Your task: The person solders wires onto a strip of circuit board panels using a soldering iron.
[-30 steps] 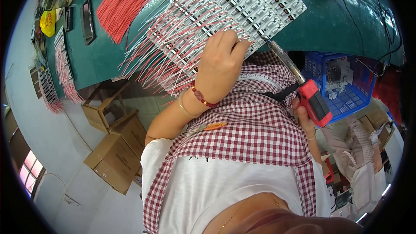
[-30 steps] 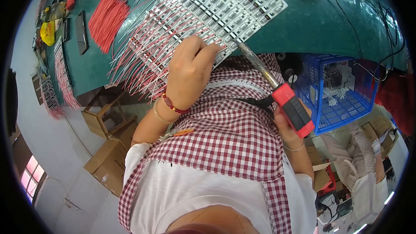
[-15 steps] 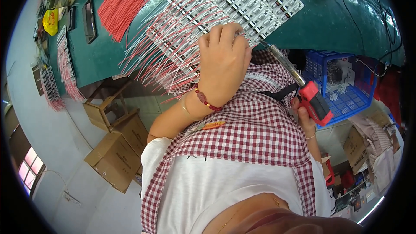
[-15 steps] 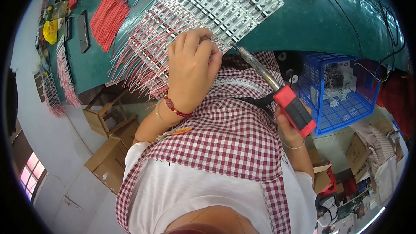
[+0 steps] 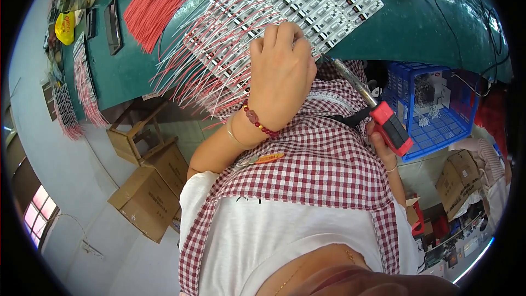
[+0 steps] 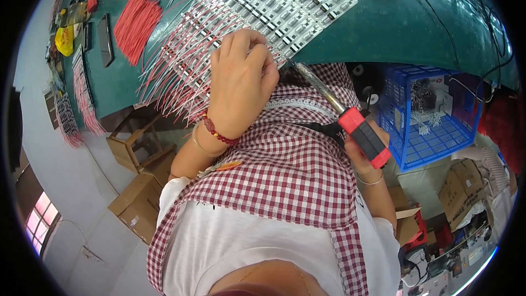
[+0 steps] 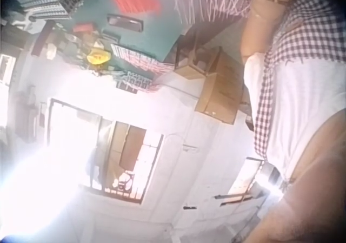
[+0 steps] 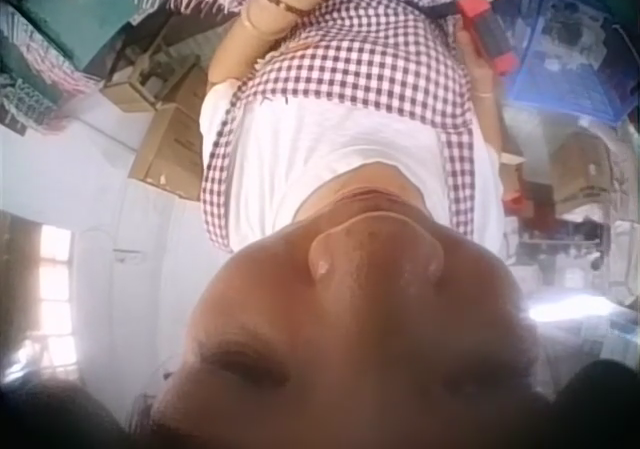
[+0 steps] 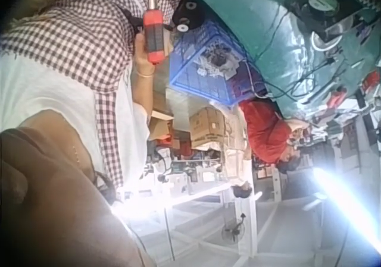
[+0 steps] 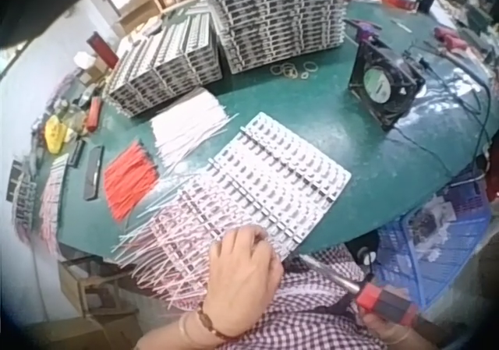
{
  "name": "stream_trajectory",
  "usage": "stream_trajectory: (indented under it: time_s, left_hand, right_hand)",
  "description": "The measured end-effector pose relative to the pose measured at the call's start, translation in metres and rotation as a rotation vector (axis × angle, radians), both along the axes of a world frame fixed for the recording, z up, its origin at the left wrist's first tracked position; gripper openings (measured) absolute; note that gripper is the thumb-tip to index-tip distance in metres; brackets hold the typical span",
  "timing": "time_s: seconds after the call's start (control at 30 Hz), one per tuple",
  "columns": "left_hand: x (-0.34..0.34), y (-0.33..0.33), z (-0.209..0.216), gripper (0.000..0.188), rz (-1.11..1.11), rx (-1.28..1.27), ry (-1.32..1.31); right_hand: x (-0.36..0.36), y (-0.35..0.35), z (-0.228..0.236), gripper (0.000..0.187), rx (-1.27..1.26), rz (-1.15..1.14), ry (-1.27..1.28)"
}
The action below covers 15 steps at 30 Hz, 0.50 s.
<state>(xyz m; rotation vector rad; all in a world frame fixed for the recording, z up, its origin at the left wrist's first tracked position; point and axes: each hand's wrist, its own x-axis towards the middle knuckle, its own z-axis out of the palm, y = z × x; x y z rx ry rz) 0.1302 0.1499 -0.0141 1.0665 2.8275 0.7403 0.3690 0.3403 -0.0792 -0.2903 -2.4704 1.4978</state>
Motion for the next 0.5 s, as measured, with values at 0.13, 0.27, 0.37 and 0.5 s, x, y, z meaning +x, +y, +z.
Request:
stream_trajectory:
  time_s: [0.13,0.27,0.37,0.5]
  left_hand:
    - [-0.004,0.001,0.000,0.010,-0.022,-0.024,-0.027]
    - [-0.004,0.001,0.002,0.009,-0.018,-0.043,-0.024]
    - [-0.005,0.003,0.002,0.009,-0.009,-0.045,-0.011]
    - [-0.005,0.004,0.002,0.009,-0.006,-0.050,-0.010]
  right_hand:
    - [0.001,-0.005,0.008,0.018,-0.272,-0.117,-0.103]
    - [0.011,0.003,-0.005,0.017,-0.254,-0.066,-0.145]
    - [0.002,0.005,-0.007,0.017,0.056,0.068,0.032]
    - [0.010,-0.005,-0.007,0.021,-0.010,-0.094,-0.071]
